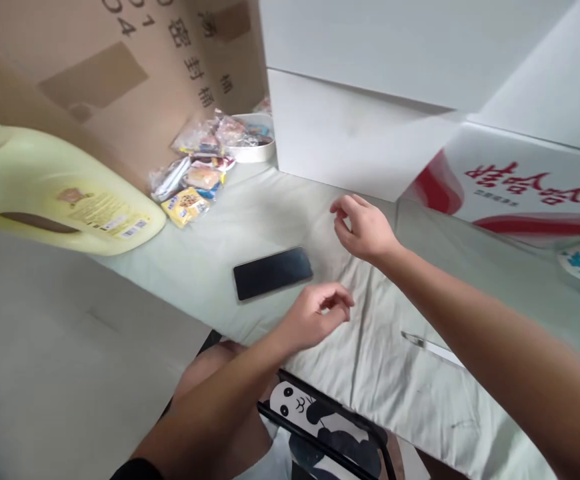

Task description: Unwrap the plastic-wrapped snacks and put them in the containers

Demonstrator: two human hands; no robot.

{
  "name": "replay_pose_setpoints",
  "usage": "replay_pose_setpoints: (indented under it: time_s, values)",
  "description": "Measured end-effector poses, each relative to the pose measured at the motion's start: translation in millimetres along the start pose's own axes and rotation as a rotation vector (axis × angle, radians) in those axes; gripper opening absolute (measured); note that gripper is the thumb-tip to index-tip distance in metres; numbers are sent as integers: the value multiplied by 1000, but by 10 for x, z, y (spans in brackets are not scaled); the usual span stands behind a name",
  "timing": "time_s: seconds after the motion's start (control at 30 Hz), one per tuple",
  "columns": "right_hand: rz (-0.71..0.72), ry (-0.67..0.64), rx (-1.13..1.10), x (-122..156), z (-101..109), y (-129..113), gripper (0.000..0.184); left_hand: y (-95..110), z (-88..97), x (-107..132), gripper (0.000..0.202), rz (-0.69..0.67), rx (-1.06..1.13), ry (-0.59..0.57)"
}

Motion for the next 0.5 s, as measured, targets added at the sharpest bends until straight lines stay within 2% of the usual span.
replay_pose_setpoints:
  time_s: [0.17,0.27,0.37,0.5]
  values:
    - [125,-150,54,-1084,-801,-462,30,-18,167,0,18,100,-53,-8]
    - [110,-192,114,-1751,-1188,-647,44,6,211,-14,17,165,-26,-38]
    - [-4,-226,223,-2231,-1446,-727,58,39,230,-22,15,158,-86,-101]
    - [-103,-238,374,-2485,-1572,-764,58,33,268,-66,19,132,-240,-213]
Point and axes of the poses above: each hand's wrist, its own x-axis away from the middle knuckle, its own z-axis out of the back of the hand, y = z × x, the point moved 5 cm from there along -x, towards the middle knuckle, and after that the axes turned 5 degrees about -y, right-handed, at the moved point
